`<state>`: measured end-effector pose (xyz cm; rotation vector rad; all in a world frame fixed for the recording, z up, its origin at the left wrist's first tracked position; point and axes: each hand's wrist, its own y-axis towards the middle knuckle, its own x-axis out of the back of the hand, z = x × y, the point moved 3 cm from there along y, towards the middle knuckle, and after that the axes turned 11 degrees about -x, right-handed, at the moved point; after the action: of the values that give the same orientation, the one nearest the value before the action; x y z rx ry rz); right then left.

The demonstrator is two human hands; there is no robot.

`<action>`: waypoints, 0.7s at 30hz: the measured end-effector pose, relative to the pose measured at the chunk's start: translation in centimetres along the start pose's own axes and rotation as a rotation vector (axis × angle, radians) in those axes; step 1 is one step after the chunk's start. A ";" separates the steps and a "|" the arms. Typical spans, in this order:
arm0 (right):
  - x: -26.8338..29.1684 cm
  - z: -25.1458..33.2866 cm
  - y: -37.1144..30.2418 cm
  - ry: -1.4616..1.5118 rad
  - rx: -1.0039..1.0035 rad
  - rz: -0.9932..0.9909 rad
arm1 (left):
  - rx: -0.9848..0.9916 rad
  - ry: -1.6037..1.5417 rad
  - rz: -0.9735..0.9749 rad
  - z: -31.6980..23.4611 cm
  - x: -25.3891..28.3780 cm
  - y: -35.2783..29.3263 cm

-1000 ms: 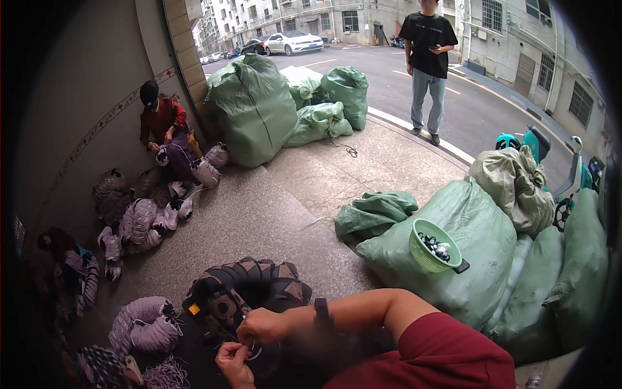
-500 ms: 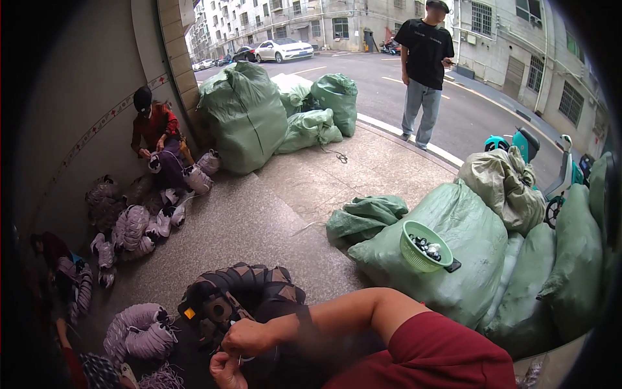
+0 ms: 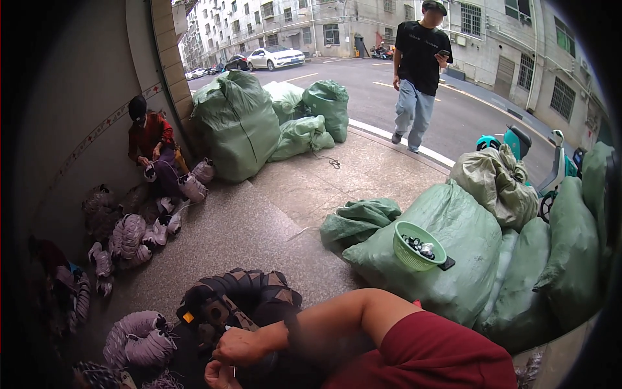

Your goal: Hand-stitching or assembling components of a shoe by hand.

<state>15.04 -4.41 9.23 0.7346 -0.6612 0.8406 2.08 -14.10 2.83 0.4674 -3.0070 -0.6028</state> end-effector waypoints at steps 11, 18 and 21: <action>-0.2 -0.5 -0.6 0.221 -0.242 -0.037 | -0.180 0.353 -0.117 -6.1 -2.8 0.2; -0.9 -1.5 -1.6 0.495 -0.365 -0.006 | -0.594 0.870 0.088 -7.6 -3.5 0.1; -1.3 -2.2 -2.3 0.668 -0.428 0.078 | -0.588 0.857 0.108 -7.1 -3.8 -0.2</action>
<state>16.83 -4.23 6.27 0.0213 -0.2473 0.9098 6.48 -15.80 9.42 0.3796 -1.9273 -0.9270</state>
